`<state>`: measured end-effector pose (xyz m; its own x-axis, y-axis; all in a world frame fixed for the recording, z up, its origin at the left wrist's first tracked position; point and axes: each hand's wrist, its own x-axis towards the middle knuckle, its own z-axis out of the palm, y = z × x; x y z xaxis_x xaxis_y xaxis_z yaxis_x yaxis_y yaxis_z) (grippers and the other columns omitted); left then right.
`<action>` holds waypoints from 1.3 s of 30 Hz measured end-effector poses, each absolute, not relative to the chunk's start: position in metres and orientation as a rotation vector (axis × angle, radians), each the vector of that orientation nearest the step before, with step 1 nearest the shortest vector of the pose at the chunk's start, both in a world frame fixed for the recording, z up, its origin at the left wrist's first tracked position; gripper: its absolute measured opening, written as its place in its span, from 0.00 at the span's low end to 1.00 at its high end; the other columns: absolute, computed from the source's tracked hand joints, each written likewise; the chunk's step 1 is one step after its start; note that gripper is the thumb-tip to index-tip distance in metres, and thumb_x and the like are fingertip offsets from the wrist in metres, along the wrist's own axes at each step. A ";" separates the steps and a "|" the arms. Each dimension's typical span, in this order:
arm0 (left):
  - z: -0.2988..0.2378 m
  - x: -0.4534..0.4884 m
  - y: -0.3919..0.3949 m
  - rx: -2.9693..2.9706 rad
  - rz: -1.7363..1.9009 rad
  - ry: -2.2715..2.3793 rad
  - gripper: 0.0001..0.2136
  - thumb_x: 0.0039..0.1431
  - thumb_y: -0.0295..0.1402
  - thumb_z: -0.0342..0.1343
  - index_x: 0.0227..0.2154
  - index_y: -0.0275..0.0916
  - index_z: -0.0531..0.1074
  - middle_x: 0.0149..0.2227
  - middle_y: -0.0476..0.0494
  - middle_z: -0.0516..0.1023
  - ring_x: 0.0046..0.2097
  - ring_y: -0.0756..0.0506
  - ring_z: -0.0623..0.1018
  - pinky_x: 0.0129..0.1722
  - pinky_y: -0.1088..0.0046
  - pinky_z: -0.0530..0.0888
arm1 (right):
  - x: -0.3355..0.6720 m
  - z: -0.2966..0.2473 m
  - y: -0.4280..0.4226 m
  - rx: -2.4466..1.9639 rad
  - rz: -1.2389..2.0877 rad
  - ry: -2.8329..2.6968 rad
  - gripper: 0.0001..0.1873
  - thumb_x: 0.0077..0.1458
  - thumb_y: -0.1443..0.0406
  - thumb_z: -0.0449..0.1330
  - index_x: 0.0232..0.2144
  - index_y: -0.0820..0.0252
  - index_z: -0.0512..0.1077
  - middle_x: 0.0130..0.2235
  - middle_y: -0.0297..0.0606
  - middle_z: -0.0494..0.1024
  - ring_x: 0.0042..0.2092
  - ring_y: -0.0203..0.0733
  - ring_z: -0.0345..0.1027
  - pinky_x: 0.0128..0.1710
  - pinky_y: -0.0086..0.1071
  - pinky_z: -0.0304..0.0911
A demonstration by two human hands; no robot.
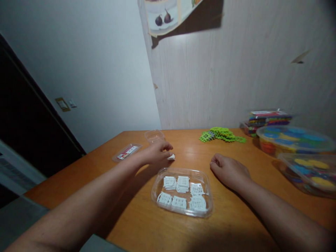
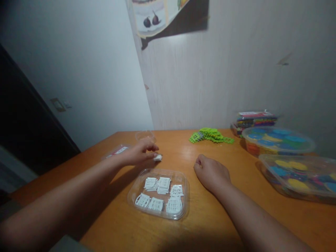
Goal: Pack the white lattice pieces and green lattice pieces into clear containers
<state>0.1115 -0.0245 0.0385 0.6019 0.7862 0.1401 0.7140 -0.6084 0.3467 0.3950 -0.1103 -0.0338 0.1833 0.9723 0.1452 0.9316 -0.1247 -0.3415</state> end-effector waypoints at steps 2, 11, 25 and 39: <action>0.032 0.109 -0.020 2.511 0.315 1.261 0.16 0.57 0.40 0.57 0.43 0.34 0.76 0.40 0.40 0.79 0.39 0.46 0.75 0.40 0.70 0.71 | 0.395 -0.034 -0.110 -2.112 0.160 -1.798 0.14 0.61 0.55 0.50 0.34 0.52 0.73 0.34 0.38 0.81 0.35 0.46 0.72 0.26 0.32 0.47; 0.014 0.108 -0.005 2.423 0.229 1.198 0.18 0.55 0.47 0.57 0.28 0.35 0.73 0.27 0.47 0.74 0.30 0.49 0.70 0.28 0.75 0.63 | 0.394 -0.034 -0.112 -2.097 0.128 -1.786 0.13 0.60 0.57 0.50 0.35 0.51 0.73 0.35 0.37 0.81 0.35 0.44 0.72 0.26 0.32 0.45; 0.005 0.103 0.004 2.343 0.248 1.288 0.16 0.49 0.43 0.61 0.34 0.35 0.77 0.32 0.44 0.79 0.33 0.46 0.74 0.30 0.73 0.66 | 0.393 -0.032 -0.113 -2.115 0.125 -1.772 0.12 0.60 0.57 0.50 0.34 0.51 0.72 0.34 0.36 0.81 0.35 0.43 0.71 0.26 0.32 0.45; 0.021 0.106 -0.009 2.365 0.308 1.282 0.13 0.52 0.40 0.60 0.34 0.34 0.77 0.31 0.44 0.79 0.32 0.47 0.74 0.31 0.74 0.66 | 0.395 -0.035 -0.110 -2.126 0.120 -1.799 0.13 0.60 0.56 0.49 0.34 0.51 0.73 0.35 0.36 0.81 0.35 0.45 0.71 0.27 0.32 0.46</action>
